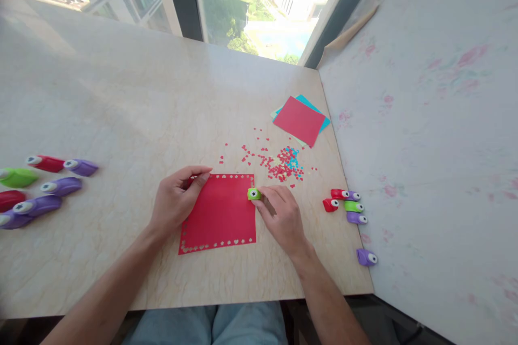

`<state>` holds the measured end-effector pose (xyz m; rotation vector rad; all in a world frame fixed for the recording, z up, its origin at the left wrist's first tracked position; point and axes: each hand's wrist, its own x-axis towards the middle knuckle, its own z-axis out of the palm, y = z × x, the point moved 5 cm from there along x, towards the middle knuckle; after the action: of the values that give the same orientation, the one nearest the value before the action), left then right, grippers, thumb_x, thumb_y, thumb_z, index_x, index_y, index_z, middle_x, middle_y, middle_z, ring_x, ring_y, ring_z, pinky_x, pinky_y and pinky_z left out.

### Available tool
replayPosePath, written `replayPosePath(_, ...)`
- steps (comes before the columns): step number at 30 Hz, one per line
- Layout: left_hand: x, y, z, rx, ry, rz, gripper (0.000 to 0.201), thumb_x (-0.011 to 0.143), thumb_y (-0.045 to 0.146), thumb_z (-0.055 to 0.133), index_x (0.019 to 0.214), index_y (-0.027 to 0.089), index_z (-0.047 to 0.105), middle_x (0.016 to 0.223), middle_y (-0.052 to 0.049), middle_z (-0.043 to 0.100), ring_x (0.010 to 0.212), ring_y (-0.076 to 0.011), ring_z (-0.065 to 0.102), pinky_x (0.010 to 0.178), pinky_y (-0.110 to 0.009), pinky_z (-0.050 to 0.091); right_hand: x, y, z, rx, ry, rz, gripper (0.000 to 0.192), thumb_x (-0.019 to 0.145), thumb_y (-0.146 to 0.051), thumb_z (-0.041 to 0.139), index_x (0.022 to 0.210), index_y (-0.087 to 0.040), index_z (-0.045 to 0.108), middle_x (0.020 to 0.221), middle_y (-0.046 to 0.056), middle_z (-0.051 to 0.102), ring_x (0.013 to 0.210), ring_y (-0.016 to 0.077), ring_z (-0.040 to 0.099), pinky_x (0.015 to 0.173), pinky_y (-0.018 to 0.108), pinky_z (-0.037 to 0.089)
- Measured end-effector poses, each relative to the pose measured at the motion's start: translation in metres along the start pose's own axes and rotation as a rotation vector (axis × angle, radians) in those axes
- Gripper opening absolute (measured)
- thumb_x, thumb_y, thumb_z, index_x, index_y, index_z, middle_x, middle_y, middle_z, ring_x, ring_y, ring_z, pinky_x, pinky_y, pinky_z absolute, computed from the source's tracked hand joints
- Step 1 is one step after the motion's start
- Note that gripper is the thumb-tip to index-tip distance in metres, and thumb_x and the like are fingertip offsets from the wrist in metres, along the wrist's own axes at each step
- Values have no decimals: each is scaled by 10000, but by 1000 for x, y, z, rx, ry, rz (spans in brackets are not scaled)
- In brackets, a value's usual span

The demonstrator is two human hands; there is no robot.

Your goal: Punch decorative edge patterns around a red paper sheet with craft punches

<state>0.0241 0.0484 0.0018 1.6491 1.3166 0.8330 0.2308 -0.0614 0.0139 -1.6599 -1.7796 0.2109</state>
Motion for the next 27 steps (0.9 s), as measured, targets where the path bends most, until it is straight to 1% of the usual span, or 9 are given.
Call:
replayPosePath(7, 0, 2, -2, 39, 2, -5, 224, 896, 320, 560, 946, 194, 738, 812, -23, 739, 694, -157, 657, 648, -247, 533, 0, 2, 1, 7, -8, 22, 233, 905, -191, 649, 1136, -203, 620, 951, 76, 660, 858, 207, 615, 777, 369, 530)
replayPosePath(12, 0, 3, -1, 77, -5, -4, 235, 903, 330, 550, 948, 199, 741, 770, -18, 725, 660, -152, 637, 626, -249, 520, 1, 2, 1, 8, -8, 41, 239, 905, -173, 643, 1142, -195, 626, 953, 78, 663, 867, 208, 619, 793, 373, 527)
replayPosePath(18, 0, 3, -1, 84, -10, -23, 241, 899, 355, 556, 946, 209, 741, 738, -9, 709, 623, -149, 615, 587, -247, 496, 2, 1, 1, 14, -4, 49, 238, 912, -198, 638, 1150, -215, 628, 955, 74, 668, 869, 209, 627, 794, 374, 531)
replayPosePath(27, -1, 3, -2, 88, -8, -21, 238, 898, 363, 556, 948, 217, 737, 784, -12, 720, 655, -153, 623, 615, -254, 510, 2, 2, 1, 17, -4, 71, 228, 915, -217, 632, 1143, -208, 634, 946, 75, 666, 865, 209, 628, 784, 369, 534)
